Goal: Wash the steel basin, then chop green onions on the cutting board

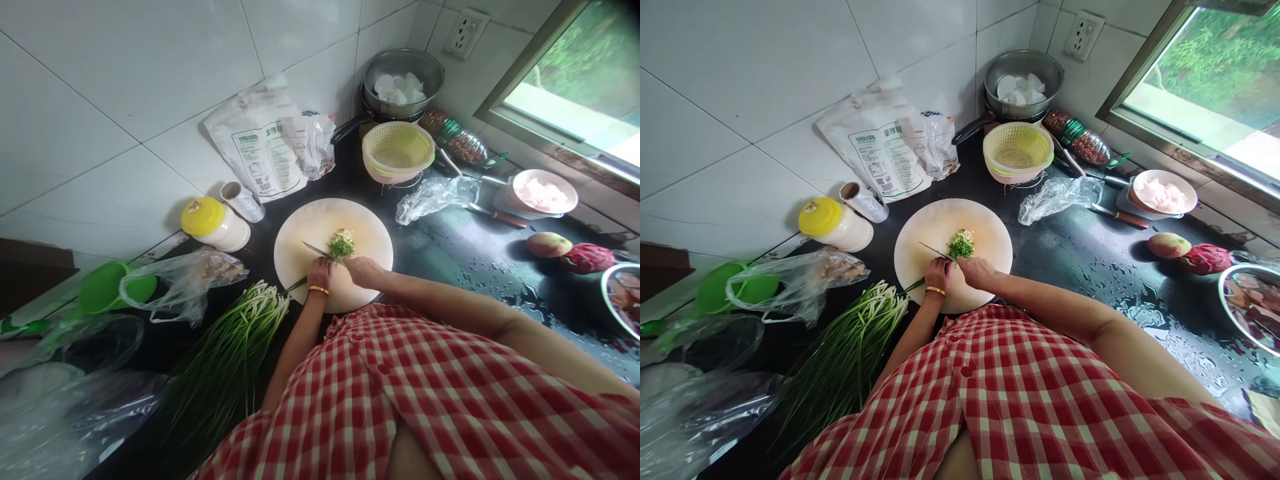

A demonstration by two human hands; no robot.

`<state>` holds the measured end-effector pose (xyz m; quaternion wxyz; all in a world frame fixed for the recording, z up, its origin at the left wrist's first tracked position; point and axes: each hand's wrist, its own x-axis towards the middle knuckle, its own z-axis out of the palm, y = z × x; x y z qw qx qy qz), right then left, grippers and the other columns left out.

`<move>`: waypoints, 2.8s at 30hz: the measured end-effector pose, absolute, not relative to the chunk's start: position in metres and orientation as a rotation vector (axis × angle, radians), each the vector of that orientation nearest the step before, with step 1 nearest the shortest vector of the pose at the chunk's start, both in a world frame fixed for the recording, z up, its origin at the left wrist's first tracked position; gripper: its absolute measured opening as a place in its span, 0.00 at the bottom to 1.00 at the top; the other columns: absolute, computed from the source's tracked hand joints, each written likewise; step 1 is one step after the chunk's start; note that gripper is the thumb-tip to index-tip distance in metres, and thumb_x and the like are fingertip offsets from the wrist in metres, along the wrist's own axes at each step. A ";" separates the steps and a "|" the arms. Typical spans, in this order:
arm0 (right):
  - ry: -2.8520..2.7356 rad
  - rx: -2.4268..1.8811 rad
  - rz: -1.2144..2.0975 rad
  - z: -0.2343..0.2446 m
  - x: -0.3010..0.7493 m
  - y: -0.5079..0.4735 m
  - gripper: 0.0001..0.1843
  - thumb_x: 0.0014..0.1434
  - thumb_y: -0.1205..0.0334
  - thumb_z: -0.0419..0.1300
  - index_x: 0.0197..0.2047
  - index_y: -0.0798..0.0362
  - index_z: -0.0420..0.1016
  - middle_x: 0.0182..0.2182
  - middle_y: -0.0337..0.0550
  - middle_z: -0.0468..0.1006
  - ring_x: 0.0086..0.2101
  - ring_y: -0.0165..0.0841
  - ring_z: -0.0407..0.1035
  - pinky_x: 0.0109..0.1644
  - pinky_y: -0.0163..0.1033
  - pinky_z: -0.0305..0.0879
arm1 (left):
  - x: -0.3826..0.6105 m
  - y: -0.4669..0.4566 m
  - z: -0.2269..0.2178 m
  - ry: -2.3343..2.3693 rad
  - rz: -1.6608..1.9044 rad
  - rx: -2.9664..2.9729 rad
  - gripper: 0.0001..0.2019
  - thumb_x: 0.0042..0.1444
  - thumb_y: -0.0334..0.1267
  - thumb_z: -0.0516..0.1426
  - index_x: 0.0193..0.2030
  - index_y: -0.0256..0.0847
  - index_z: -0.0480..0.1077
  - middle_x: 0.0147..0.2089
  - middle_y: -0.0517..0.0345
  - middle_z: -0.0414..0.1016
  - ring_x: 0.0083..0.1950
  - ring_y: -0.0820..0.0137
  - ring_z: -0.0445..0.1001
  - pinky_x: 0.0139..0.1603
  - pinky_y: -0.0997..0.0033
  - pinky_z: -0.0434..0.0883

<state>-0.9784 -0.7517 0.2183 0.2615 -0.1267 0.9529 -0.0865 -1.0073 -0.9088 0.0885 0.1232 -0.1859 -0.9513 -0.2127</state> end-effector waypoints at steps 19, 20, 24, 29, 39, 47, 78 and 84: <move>2.609 -0.386 -0.235 0.216 -0.966 -0.753 0.20 0.60 0.74 0.47 0.55 0.59 0.63 0.38 0.55 0.78 0.42 0.41 0.75 0.39 0.39 0.66 | -1.001 -0.919 0.096 -2.809 -0.564 -0.627 0.08 0.61 0.30 0.53 0.40 0.40 0.74 0.39 0.47 0.78 0.42 0.60 0.73 0.42 0.62 0.70; 2.608 -0.379 -0.234 0.215 -0.967 -0.756 0.19 0.60 0.73 0.47 0.54 0.59 0.64 0.39 0.55 0.78 0.42 0.42 0.75 0.39 0.39 0.66 | -1.001 -0.919 0.095 -2.805 -0.571 -0.627 0.08 0.61 0.30 0.53 0.39 0.40 0.74 0.39 0.47 0.77 0.42 0.60 0.73 0.42 0.62 0.70; 2.616 -0.392 -0.248 0.204 -0.975 -0.764 0.19 0.61 0.73 0.45 0.54 0.60 0.64 0.41 0.55 0.78 0.44 0.42 0.74 0.40 0.40 0.66 | -1.001 -0.920 0.094 -2.775 -0.584 -0.621 0.07 0.60 0.30 0.54 0.37 0.40 0.73 0.39 0.46 0.76 0.42 0.61 0.73 0.43 0.62 0.70; 2.622 -0.395 -0.258 0.208 -0.977 -0.758 0.20 0.59 0.74 0.46 0.54 0.60 0.64 0.41 0.55 0.78 0.43 0.42 0.74 0.40 0.40 0.66 | -1.002 -0.920 0.093 -2.800 -0.568 -0.581 0.06 0.60 0.31 0.53 0.37 0.39 0.72 0.36 0.47 0.75 0.40 0.61 0.72 0.41 0.62 0.69; 2.596 -0.347 -0.270 0.200 -0.979 -0.768 0.18 0.60 0.74 0.46 0.54 0.59 0.64 0.42 0.55 0.78 0.44 0.41 0.73 0.41 0.39 0.66 | -1.000 -0.924 0.096 -2.816 -0.526 -0.640 0.09 0.62 0.33 0.52 0.38 0.39 0.75 0.39 0.46 0.76 0.41 0.61 0.72 0.43 0.62 0.69; 2.618 -0.379 -0.276 0.211 -0.970 -0.756 0.20 0.60 0.74 0.47 0.55 0.59 0.62 0.39 0.55 0.78 0.42 0.42 0.74 0.40 0.40 0.67 | -0.995 -0.927 0.096 -2.813 -0.494 -0.629 0.09 0.62 0.31 0.52 0.43 0.38 0.74 0.40 0.47 0.76 0.42 0.61 0.71 0.44 0.62 0.69; 2.633 -0.380 -0.317 0.191 -0.974 -0.769 0.19 0.60 0.74 0.47 0.54 0.60 0.64 0.43 0.55 0.78 0.44 0.42 0.73 0.42 0.40 0.66 | -0.982 -0.945 0.102 -2.821 -0.450 -0.733 0.14 0.62 0.38 0.53 0.51 0.41 0.74 0.47 0.47 0.77 0.46 0.59 0.70 0.47 0.58 0.68; 2.633 -0.376 -0.276 0.194 -0.985 -0.743 0.19 0.61 0.73 0.46 0.55 0.59 0.64 0.43 0.55 0.78 0.43 0.42 0.74 0.40 0.40 0.65 | -0.990 -0.926 0.091 -2.856 -0.544 -0.657 0.13 0.62 0.30 0.51 0.46 0.39 0.76 0.43 0.46 0.76 0.44 0.62 0.71 0.48 0.63 0.70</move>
